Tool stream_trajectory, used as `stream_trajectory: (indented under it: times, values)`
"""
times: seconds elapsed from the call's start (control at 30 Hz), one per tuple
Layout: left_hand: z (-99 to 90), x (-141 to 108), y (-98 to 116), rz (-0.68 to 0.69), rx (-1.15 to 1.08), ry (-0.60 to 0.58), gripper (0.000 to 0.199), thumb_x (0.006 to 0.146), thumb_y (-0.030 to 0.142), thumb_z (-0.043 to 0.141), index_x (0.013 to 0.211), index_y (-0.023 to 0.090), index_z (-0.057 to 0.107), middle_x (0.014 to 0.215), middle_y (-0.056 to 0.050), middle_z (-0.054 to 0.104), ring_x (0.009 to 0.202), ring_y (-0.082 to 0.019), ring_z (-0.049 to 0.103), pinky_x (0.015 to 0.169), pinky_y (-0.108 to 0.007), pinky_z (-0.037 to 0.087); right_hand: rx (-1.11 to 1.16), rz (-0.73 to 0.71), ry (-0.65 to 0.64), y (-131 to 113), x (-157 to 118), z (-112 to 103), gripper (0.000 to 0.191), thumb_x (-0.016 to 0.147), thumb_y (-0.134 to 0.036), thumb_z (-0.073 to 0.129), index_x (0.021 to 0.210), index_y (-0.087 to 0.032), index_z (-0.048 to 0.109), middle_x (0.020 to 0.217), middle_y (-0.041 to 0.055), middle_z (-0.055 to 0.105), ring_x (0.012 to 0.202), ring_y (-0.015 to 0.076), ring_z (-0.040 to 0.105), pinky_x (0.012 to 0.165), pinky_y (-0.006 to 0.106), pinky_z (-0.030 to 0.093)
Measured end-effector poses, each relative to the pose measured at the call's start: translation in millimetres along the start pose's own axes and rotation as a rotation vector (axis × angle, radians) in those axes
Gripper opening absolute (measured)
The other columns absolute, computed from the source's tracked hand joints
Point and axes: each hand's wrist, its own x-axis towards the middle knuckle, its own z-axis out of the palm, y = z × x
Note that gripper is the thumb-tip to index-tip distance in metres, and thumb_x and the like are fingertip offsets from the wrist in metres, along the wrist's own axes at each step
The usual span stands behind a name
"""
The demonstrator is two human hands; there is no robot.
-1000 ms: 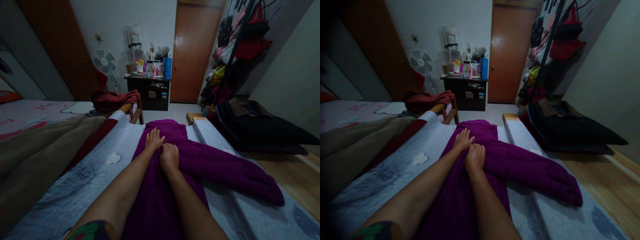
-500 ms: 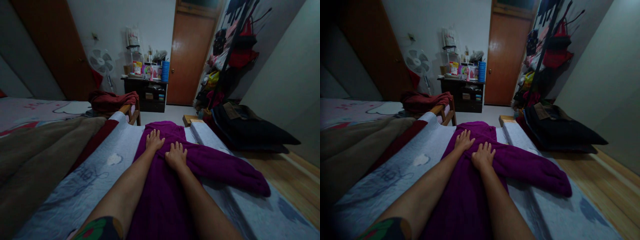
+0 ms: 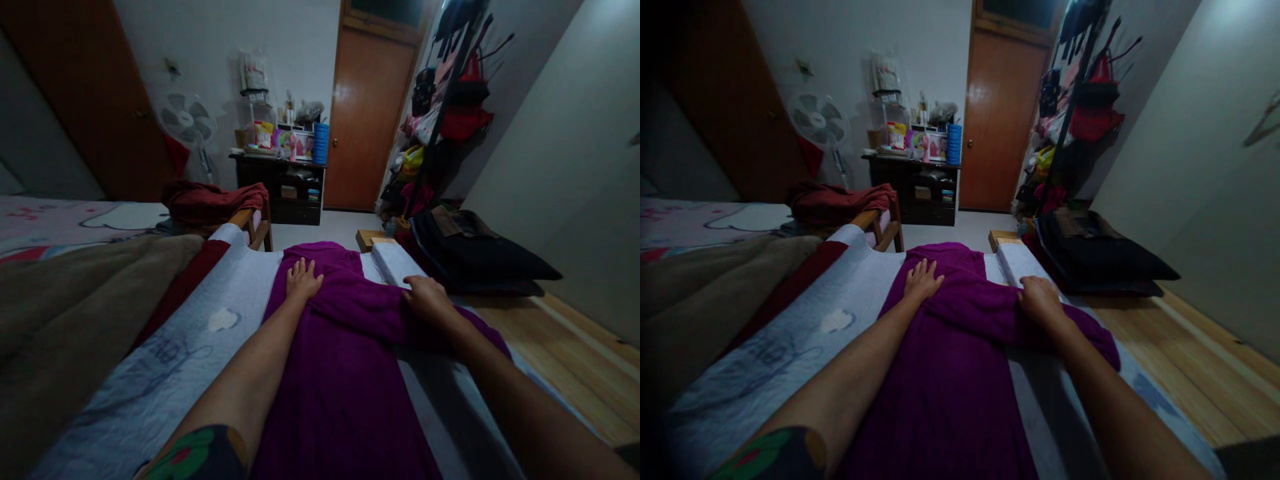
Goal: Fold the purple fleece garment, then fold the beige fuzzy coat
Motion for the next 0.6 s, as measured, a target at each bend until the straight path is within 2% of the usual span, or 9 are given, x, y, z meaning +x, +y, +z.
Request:
stream_trajectory:
  times: [0.13,0.23,0.3,0.43,0.6]
  values:
    - [1.3,1,-1,-0.01,-0.001,-0.012,0.068,0.089,0.056,0.037,0.148,0.022,0.034,0.156,-0.013,0.028,0.142,-0.031,0.026,0.112,-0.048,0.023,-0.126,0.119,-0.144,33,0,3,0.035,0.086,-0.03,0.052,0.115,-0.014,0.062,0.119,0.019,0.064,0.112,0.0333,0.057,0.09,0.044,0.038]
    - [2.5,2,-1,-0.001,0.003,-0.003,0.068,0.089,0.056,0.036,0.147,0.022,0.035,0.156,-0.014,0.028,0.142,-0.031,0.026,0.112,-0.048,0.023,-0.139,0.142,-0.22,48,-1,6,0.031,0.084,-0.029,0.053,0.11,-0.017,0.065,0.113,0.0156,0.068,0.108,0.0336,0.059,0.092,0.049,0.035]
    - [3.3,2,-1,0.001,0.012,-0.002,0.068,0.089,0.056,0.036,0.147,0.021,0.035,0.156,-0.014,0.027,0.142,-0.031,0.025,0.112,-0.048,0.023,-0.121,0.12,-0.244,56,-1,5,0.025,0.082,-0.026,0.055,0.101,-0.018,0.068,0.108,0.0144,0.069,0.104,0.0315,0.061,0.089,0.045,0.036]
    - [4.0,2,-2,-0.002,0.018,-0.001,0.068,0.089,0.057,0.036,0.148,0.022,0.034,0.156,-0.012,0.027,0.142,-0.03,0.025,0.112,-0.048,0.022,0.016,-0.019,-0.265,68,-4,-11,0.019,0.082,-0.02,0.053,0.091,-0.018,0.07,0.099,0.0113,0.07,0.089,0.0218,0.065,0.073,0.029,0.041]
    - [3.0,1,-1,-0.002,0.009,-0.001,0.067,0.089,0.056,0.036,0.147,0.022,0.034,0.156,-0.014,0.028,0.142,-0.03,0.027,0.112,-0.049,0.023,0.205,-0.098,-0.171,66,-26,-49,0.019,0.088,-0.027,0.048,0.09,-0.019,0.065,0.092,0.0085,0.068,0.079,0.0183,0.062,0.069,0.026,0.042]
